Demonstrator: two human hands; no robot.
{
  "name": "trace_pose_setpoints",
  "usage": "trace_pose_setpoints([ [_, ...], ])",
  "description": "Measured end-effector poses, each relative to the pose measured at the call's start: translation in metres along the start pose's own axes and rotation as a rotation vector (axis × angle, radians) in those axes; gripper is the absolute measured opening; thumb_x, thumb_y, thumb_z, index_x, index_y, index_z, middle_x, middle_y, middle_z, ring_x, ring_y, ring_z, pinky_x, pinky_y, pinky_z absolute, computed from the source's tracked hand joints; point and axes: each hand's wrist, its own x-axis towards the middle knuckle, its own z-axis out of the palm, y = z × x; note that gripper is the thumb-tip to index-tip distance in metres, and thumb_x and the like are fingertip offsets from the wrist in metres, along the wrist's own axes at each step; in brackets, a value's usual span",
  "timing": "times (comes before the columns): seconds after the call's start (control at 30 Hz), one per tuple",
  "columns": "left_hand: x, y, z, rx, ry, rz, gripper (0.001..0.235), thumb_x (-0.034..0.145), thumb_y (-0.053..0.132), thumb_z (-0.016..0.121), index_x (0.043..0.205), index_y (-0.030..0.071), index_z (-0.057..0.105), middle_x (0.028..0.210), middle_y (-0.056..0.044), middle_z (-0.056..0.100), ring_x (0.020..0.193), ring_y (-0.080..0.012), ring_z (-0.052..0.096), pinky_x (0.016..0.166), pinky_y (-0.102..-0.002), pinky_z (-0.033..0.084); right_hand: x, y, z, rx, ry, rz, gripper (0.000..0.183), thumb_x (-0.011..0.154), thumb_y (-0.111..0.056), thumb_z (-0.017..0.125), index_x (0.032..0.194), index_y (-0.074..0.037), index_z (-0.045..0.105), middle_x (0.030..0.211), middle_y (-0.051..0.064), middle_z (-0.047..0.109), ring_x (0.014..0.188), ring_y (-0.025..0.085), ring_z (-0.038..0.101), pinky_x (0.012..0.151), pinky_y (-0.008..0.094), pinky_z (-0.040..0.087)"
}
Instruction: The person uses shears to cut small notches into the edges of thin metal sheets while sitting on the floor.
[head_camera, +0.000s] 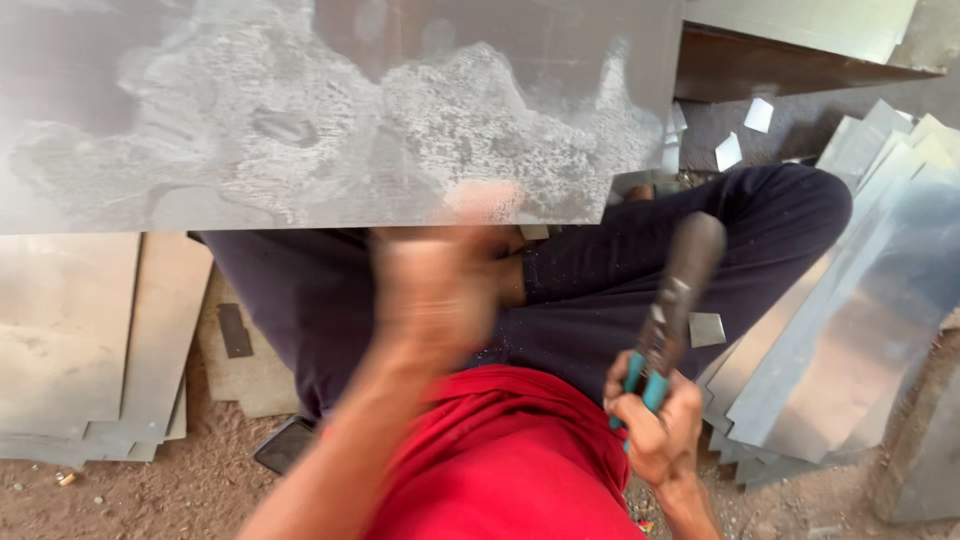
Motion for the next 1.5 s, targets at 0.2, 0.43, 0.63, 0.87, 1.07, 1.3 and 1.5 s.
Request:
trace_pose_setpoints([
  [0.2, 0.017, 0.062, -0.087, 0.081, 0.262, 0.225, 0.017, 0.096, 0.013, 0.077, 0.104, -0.002, 0.071, 0.092, -0.008, 0.072, 0.081, -0.0165, 0.067, 0.073, -0.030, 0.055, 0.009, 0.015, 0.007, 0.107, -0.056, 0.049, 0.019, 0.073, 0.001, 0.049, 0.086, 0.004, 0.063, 0.073, 0.009, 0.065, 0.062, 0.015, 0.061, 0.053, 0.030, 0.050],
  [0.43, -0.003, 0.089, -0.106, 0.254, 0.229, 0.408, 0.020, 0.098, 0.016, 0.075, 0.101, -0.003, 0.074, 0.088, -0.010, 0.076, 0.076, -0.0157, 0.071, 0.071, -0.029, 0.059, 0.024, -0.049, 0.054, -0.251, -0.451, 0.106, 0.029, 0.077, -0.007, 0.047, 0.097, 0.002, 0.065, 0.080, 0.009, 0.068, 0.071, 0.017, 0.064, 0.067, 0.032, 0.055],
  [0.63, -0.014, 0.070, -0.088, 0.070, 0.068, 0.277, 0.025, 0.098, 0.015, 0.073, 0.114, -0.003, 0.074, 0.092, -0.009, 0.077, 0.081, -0.0115, 0.073, 0.074, -0.025, 0.059, 0.027, -0.097, 0.094, -0.142, -0.797, 0.212, 0.064, 0.062, -0.009, 0.047, 0.125, 0.003, 0.054, 0.112, 0.016, 0.064, 0.098, 0.025, 0.066, 0.083, 0.038, 0.059],
  [0.87, -0.007, 0.072, -0.094, 0.037, 0.061, 0.233, 0.018, 0.095, 0.005, 0.076, 0.107, -0.008, 0.073, 0.092, -0.012, 0.077, 0.080, -0.0120, 0.074, 0.076, -0.025, 0.064, 0.039, -0.115, 0.124, -0.287, -0.786, 0.146, 0.069, 0.063, -0.008, 0.047, 0.132, 0.001, 0.049, 0.110, 0.017, 0.064, 0.094, 0.027, 0.068, 0.087, 0.038, 0.058],
  [1.07, -0.005, 0.074, -0.097, 0.111, 0.057, 0.232, 0.015, 0.096, 0.005, 0.077, 0.104, -0.008, 0.074, 0.090, -0.012, 0.077, 0.079, -0.0109, 0.074, 0.071, -0.024, 0.063, 0.042, -0.130, 0.123, -0.401, -0.765, 0.175, 0.061, 0.066, -0.005, 0.046, 0.127, -0.001, 0.052, 0.102, 0.013, 0.064, 0.076, 0.018, 0.056, 0.072, 0.030, 0.051],
  [1.3, -0.005, 0.082, -0.094, 0.104, 0.049, 0.209, 0.014, 0.096, 0.006, 0.075, 0.104, -0.006, 0.074, 0.089, -0.008, 0.077, 0.078, -0.0091, 0.073, 0.072, -0.023, 0.062, 0.053, -0.118, 0.122, -0.571, -0.683, -0.042, 0.013, 0.071, -0.003, 0.052, 0.081, -0.001, 0.061, 0.063, 0.005, 0.057, 0.055, 0.013, 0.051, 0.052, 0.031, 0.044],
  [1.5, 0.049, 0.089, -0.090, 0.588, 0.114, 0.490, 0.035, 0.104, 0.021, 0.072, 0.078, 0.001, 0.061, 0.066, 0.006, 0.044, 0.060, -0.0017, 0.039, 0.052, -0.021, 0.031, 0.056, -0.108, 0.121, -0.604, -0.638, -0.104, 0.008, 0.072, -0.004, 0.054, 0.074, -0.001, 0.061, 0.055, 0.004, 0.055, 0.050, 0.015, 0.052, 0.050, 0.032, 0.043],
])
